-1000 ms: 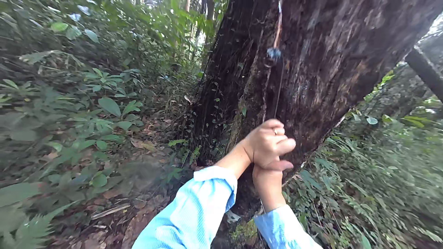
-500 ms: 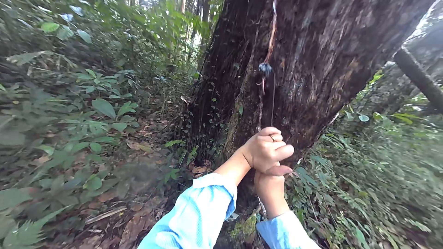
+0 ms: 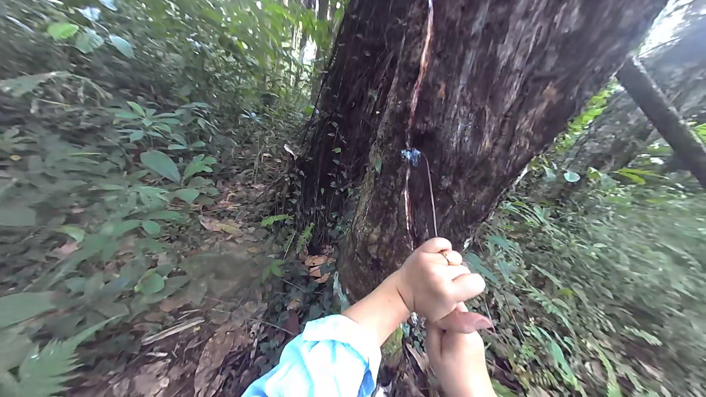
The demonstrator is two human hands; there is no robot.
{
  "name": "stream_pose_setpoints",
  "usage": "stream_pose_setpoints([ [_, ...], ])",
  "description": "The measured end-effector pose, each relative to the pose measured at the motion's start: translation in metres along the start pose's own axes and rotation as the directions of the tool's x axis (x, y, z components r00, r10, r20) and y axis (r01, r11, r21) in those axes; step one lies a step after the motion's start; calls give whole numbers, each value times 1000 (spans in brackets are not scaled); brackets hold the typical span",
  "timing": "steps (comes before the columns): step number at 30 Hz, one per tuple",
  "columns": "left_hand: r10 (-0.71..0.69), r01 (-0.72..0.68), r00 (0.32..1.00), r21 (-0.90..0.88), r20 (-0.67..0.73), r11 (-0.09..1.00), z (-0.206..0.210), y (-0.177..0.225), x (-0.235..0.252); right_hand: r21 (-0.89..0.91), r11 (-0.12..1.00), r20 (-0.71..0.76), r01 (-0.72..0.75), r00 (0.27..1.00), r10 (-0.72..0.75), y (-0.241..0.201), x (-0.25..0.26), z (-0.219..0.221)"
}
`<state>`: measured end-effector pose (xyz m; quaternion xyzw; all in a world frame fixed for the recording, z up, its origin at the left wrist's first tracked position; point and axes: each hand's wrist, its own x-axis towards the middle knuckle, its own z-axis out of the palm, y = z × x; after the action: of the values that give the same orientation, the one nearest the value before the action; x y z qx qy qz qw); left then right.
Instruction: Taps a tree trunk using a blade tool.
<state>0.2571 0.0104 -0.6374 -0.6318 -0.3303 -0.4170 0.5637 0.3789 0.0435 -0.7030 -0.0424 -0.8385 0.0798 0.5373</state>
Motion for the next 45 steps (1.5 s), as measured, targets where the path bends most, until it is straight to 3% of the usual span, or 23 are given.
stream_pose_setpoints([
  [7,66,-65,998,78,-1,995,4,-19,2,-60,994,-85,93,992,-98,17,15,17],
  [21,186,-195,979,103,88,975,10,-41,-19,-77,995,-143,57,987,-67,36,14,62],
  [27,235,-261,954,132,187,956,7,-60,-29,-87,995,-229,54,971,-73,49,18,101],
  [34,283,-317,933,140,221,938,3,-71,-27,-52,999,-294,-10,956,-5,45,25,117],
  [37,276,-315,932,149,233,937,-2,-72,-16,12,1000,-319,-8,948,12,39,32,118],
  [41,285,-312,944,161,168,936,-33,-88,49,67,995,-422,71,906,-36,-5,96,92],
  [43,304,-325,942,157,145,932,-54,-91,78,195,972,-417,133,908,-41,-25,114,75],
  [45,287,-310,946,173,149,935,-66,-84,77,210,962,-386,175,919,-83,-32,106,71],
])
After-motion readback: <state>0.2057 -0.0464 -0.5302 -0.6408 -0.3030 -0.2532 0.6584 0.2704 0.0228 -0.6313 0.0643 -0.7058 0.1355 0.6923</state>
